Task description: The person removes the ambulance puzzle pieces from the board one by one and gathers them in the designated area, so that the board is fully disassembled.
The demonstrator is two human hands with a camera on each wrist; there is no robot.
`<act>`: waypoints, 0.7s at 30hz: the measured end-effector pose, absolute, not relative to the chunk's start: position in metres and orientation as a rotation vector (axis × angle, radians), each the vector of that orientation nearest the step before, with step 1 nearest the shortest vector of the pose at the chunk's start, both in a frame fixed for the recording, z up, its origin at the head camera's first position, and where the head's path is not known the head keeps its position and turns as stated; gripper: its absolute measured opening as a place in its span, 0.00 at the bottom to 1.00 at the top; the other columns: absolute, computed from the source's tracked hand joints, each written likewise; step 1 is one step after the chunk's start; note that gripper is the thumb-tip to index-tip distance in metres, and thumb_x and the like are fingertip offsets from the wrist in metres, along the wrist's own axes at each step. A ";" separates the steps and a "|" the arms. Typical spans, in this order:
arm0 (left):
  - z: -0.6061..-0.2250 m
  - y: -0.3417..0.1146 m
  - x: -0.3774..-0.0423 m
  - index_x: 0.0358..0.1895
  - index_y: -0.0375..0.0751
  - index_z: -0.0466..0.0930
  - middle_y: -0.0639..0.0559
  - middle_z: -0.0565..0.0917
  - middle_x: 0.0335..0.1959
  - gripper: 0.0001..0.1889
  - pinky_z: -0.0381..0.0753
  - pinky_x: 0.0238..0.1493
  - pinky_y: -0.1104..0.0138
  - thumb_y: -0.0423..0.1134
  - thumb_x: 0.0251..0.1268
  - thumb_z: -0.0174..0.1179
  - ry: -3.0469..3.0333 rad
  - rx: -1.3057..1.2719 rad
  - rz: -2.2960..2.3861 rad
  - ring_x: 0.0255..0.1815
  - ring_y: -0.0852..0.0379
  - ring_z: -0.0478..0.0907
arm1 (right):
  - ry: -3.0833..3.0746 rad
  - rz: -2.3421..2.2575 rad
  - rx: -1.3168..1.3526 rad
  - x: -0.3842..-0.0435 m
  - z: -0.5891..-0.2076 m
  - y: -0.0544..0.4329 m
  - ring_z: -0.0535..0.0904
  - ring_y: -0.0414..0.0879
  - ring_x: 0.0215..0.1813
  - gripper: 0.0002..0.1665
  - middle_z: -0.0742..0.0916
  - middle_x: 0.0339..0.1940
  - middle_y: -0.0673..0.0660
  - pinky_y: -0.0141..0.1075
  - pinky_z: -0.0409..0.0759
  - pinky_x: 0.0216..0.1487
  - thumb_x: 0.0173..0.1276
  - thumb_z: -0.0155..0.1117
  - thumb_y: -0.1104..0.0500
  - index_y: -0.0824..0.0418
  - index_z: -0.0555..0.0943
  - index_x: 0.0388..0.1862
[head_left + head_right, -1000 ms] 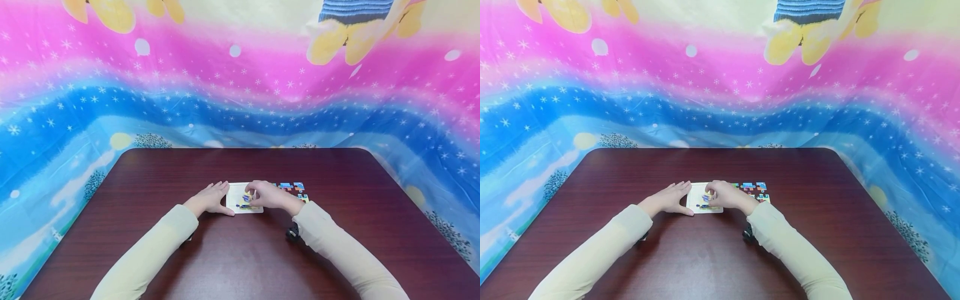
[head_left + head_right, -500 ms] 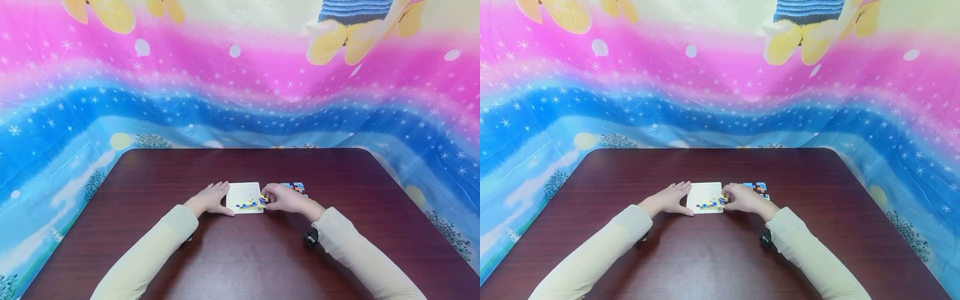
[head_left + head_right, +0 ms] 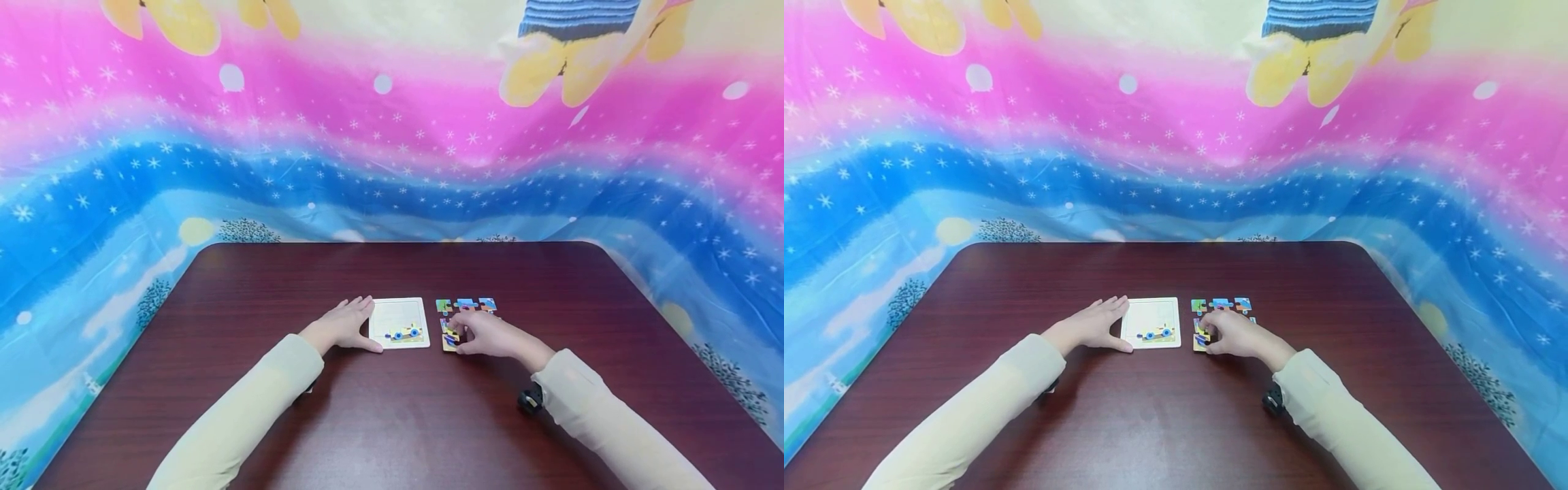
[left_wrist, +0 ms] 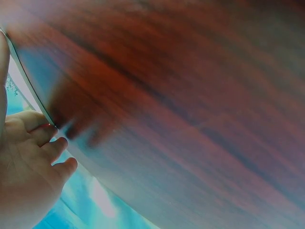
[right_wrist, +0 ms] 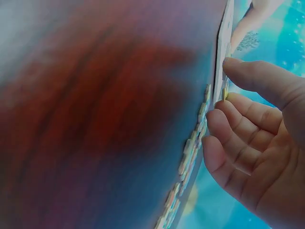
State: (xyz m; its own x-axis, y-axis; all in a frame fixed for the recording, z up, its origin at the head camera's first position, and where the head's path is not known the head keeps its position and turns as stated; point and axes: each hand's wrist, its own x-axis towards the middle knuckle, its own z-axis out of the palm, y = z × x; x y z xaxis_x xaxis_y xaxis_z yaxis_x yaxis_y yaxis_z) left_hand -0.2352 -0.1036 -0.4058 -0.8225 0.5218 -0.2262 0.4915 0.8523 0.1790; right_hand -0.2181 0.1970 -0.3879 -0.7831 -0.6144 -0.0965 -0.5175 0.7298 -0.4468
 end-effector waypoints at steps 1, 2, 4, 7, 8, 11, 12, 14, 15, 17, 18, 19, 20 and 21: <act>-0.406 -0.103 -0.235 0.70 0.32 0.50 0.42 0.51 0.72 0.54 0.46 0.68 0.55 0.68 0.50 0.58 2.762 0.772 0.158 0.71 0.47 0.46 | 2.694 -0.582 -0.885 -0.218 -0.389 0.198 0.70 0.39 0.26 0.19 0.78 0.32 0.49 0.33 0.72 0.29 0.53 0.71 0.61 0.61 0.78 0.44; -0.406 -0.103 -0.235 0.70 0.32 0.50 0.42 0.51 0.72 0.54 0.46 0.68 0.55 0.68 0.50 0.57 2.763 0.773 0.154 0.71 0.47 0.46 | 2.691 -0.578 -0.873 -0.217 -0.389 0.199 0.70 0.40 0.26 0.19 0.78 0.32 0.49 0.33 0.71 0.29 0.53 0.71 0.61 0.61 0.78 0.44; -0.406 -0.103 -0.235 0.70 0.31 0.51 0.41 0.52 0.71 0.53 0.47 0.68 0.54 0.67 0.50 0.58 2.768 0.783 0.166 0.71 0.46 0.46 | 2.683 -0.567 -0.865 -0.216 -0.391 0.200 0.69 0.40 0.26 0.18 0.78 0.32 0.49 0.33 0.71 0.28 0.53 0.71 0.61 0.61 0.78 0.44; -0.405 -0.103 -0.235 0.69 0.30 0.52 0.40 0.53 0.71 0.53 0.48 0.67 0.53 0.66 0.49 0.59 2.775 0.798 0.180 0.71 0.45 0.47 | 2.673 -0.550 -0.856 -0.215 -0.392 0.201 0.69 0.41 0.26 0.18 0.78 0.33 0.50 0.33 0.71 0.27 0.54 0.71 0.62 0.61 0.79 0.44; -0.405 -0.103 -0.234 0.69 0.30 0.53 0.40 0.53 0.71 0.53 0.48 0.67 0.52 0.66 0.49 0.60 2.777 0.803 0.186 0.71 0.45 0.47 | 2.670 -0.547 -0.858 -0.214 -0.392 0.201 0.69 0.41 0.25 0.18 0.77 0.33 0.50 0.33 0.71 0.27 0.54 0.71 0.62 0.61 0.78 0.44; -0.404 -0.104 -0.234 0.69 0.30 0.52 0.40 0.53 0.71 0.53 0.48 0.67 0.52 0.66 0.50 0.60 2.777 0.811 0.184 0.71 0.45 0.47 | 2.664 -0.545 -0.864 -0.214 -0.393 0.201 0.69 0.41 0.26 0.18 0.77 0.33 0.50 0.32 0.71 0.27 0.54 0.71 0.63 0.61 0.78 0.43; -0.404 -0.104 -0.234 0.69 0.30 0.52 0.40 0.53 0.71 0.53 0.48 0.67 0.52 0.66 0.50 0.59 2.776 0.811 0.182 0.71 0.45 0.47 | 2.663 -0.545 -0.869 -0.214 -0.393 0.201 0.69 0.41 0.26 0.18 0.77 0.33 0.50 0.32 0.71 0.27 0.54 0.71 0.63 0.61 0.78 0.43; -0.405 -0.104 -0.234 0.69 0.30 0.53 0.40 0.53 0.71 0.53 0.48 0.67 0.52 0.66 0.49 0.60 2.779 0.812 0.185 0.71 0.45 0.48 | 2.663 -0.544 -0.874 -0.214 -0.393 0.201 0.69 0.41 0.26 0.17 0.77 0.33 0.50 0.32 0.71 0.27 0.54 0.71 0.63 0.61 0.79 0.43; -0.405 -0.103 -0.235 0.69 0.30 0.52 0.40 0.53 0.71 0.53 0.48 0.67 0.53 0.66 0.49 0.59 2.778 0.809 0.180 0.71 0.45 0.48 | 2.662 -0.544 -0.875 -0.214 -0.393 0.201 0.68 0.41 0.25 0.17 0.77 0.33 0.50 0.32 0.71 0.27 0.53 0.71 0.63 0.61 0.79 0.43; -0.405 -0.103 -0.235 0.70 0.30 0.52 0.40 0.53 0.71 0.53 0.48 0.67 0.53 0.67 0.49 0.59 2.777 0.802 0.172 0.71 0.46 0.47 | 2.660 -0.541 -0.873 -0.215 -0.393 0.201 0.68 0.41 0.25 0.17 0.76 0.33 0.50 0.32 0.71 0.27 0.53 0.71 0.63 0.61 0.79 0.43; -0.405 -0.103 -0.235 0.70 0.31 0.52 0.41 0.52 0.71 0.53 0.47 0.68 0.54 0.67 0.49 0.59 2.776 0.797 0.168 0.71 0.46 0.47 | 2.660 -0.540 -0.873 -0.215 -0.393 0.201 0.68 0.41 0.25 0.17 0.76 0.33 0.50 0.32 0.71 0.27 0.53 0.71 0.63 0.60 0.79 0.43; -0.405 -0.103 -0.235 0.70 0.31 0.51 0.41 0.52 0.71 0.54 0.47 0.68 0.54 0.67 0.49 0.59 2.775 0.792 0.165 0.71 0.46 0.47 | 2.658 -0.542 -0.871 -0.215 -0.393 0.201 0.69 0.41 0.25 0.17 0.76 0.33 0.50 0.32 0.71 0.27 0.53 0.71 0.63 0.60 0.79 0.43; -0.406 -0.103 -0.235 0.70 0.31 0.51 0.41 0.52 0.71 0.54 0.47 0.68 0.54 0.67 0.49 0.58 2.772 0.787 0.163 0.71 0.47 0.47 | 2.656 -0.542 -0.869 -0.215 -0.394 0.201 0.69 0.41 0.25 0.17 0.76 0.33 0.50 0.32 0.71 0.27 0.53 0.71 0.63 0.60 0.79 0.43; -0.406 -0.103 -0.235 0.70 0.32 0.50 0.42 0.52 0.71 0.54 0.47 0.68 0.55 0.68 0.49 0.58 2.770 0.781 0.158 0.71 0.47 0.46 | 2.654 -0.545 -0.869 -0.215 -0.394 0.201 0.69 0.41 0.25 0.17 0.76 0.33 0.50 0.32 0.71 0.27 0.53 0.71 0.62 0.60 0.79 0.43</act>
